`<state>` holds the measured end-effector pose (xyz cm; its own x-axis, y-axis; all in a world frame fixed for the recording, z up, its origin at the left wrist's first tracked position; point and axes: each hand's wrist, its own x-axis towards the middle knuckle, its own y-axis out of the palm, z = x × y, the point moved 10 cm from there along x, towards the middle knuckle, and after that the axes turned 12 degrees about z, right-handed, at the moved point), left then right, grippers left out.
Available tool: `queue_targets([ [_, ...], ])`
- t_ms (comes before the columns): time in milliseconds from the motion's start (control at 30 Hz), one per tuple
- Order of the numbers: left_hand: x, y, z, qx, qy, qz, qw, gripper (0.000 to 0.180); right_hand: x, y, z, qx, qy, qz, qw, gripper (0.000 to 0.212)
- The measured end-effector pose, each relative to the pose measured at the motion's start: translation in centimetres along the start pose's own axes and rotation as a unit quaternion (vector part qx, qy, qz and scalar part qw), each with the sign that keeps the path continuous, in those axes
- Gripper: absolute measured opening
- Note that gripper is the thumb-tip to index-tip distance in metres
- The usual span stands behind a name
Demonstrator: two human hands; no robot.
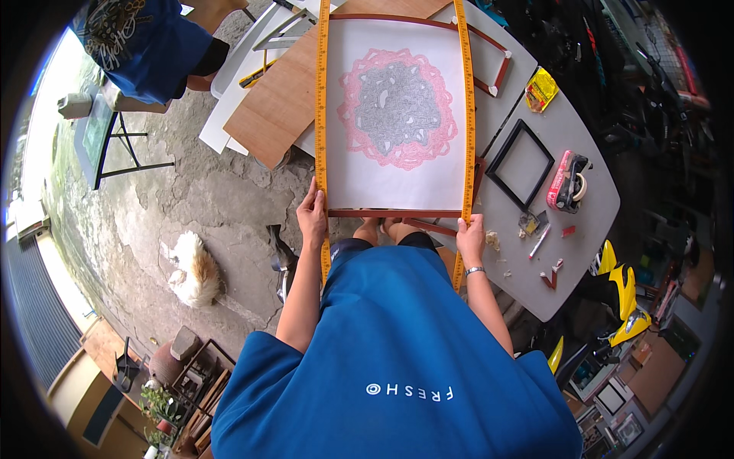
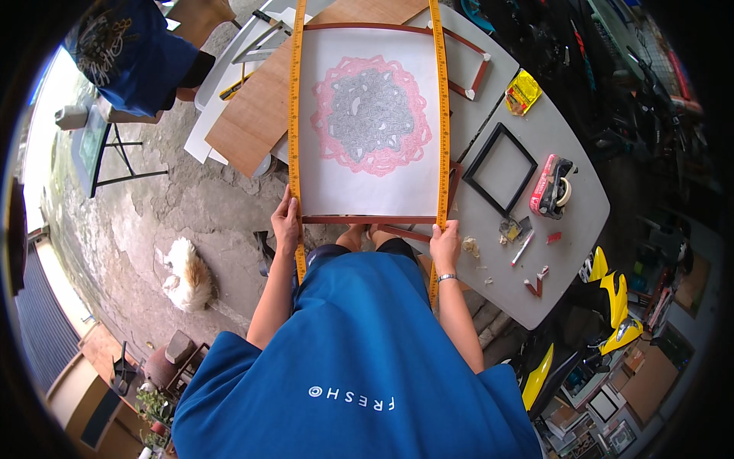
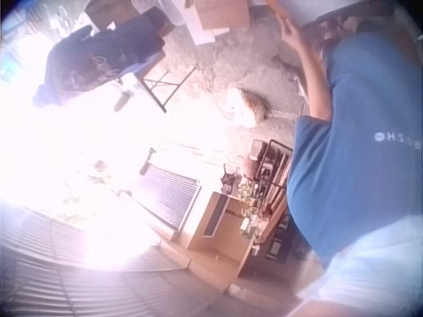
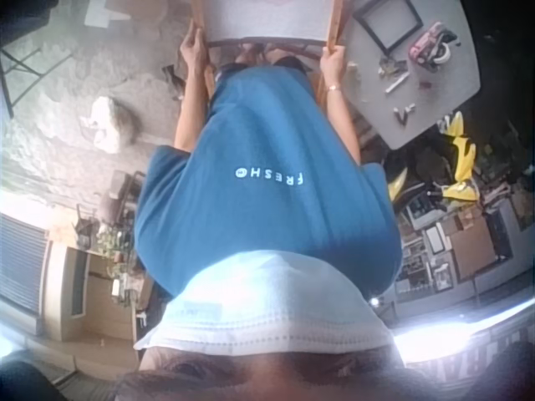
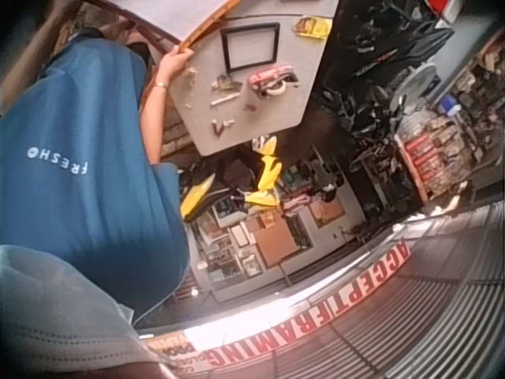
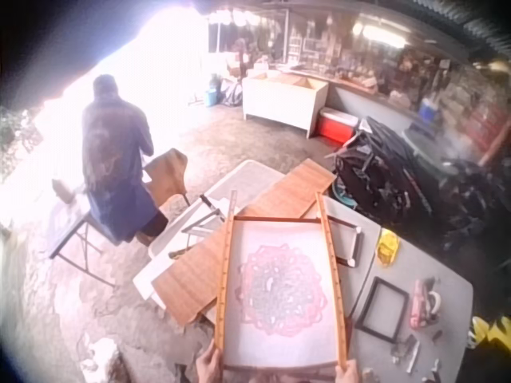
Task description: The person selects an artwork of a bird, picks up a mandala drawing, carries them to a table, places a wooden frame around the drawing, and uses two rulers to measure the frame's position.
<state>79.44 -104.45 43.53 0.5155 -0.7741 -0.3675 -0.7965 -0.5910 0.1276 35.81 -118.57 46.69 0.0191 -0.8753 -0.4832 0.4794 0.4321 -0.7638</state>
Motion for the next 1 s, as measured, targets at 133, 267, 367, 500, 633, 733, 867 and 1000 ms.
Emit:
queue_targets([
  [133,-0.1,0.1,-0.2,0.022,-0.004,0.0,1.0,0.043,-0.1,0.0,0.2,-0.005,0.013,0.007,1.0,0.029],
  [267,0.0,-0.1,0.1,0.018,-0.007,-0.001,1.0,0.042,-0.1,0.0,0.1,-0.009,0.001,0.0,1.0,0.029],
  [367,0.1,-0.2,0.4,0.016,-0.006,-0.002,1.0,0.042,-0.1,-0.1,0.2,-0.012,0.003,-0.001,1.0,0.029],
  [500,0.1,-0.3,0.5,0.015,-0.008,-0.001,1.0,0.042,-0.1,-0.1,0.3,-0.008,0.004,0.001,1.0,0.029],
  [633,0.1,-0.2,1.1,-0.019,-0.027,0.013,0.999,0.044,-0.1,0.0,0.2,-0.002,0.007,0.003,1.0,0.028],
  [733,0.0,0.1,0.3,0.0,-0.016,0.014,1.0,0.044,-0.1,0.0,0.2,0.0,0.01,0.004,1.0,0.027],
  [867,-0.1,0.4,-0.3,0.007,-0.017,0.014,1.0,0.045,-0.1,-0.1,0.3,-0.004,0.012,0.003,1.0,0.027],
  [1000,0.1,-0.1,0.7,-0.011,-0.03,0.019,0.999,0.045,0.0,0.1,0.1,0.001,0.014,0.007,1.0,0.028],
])
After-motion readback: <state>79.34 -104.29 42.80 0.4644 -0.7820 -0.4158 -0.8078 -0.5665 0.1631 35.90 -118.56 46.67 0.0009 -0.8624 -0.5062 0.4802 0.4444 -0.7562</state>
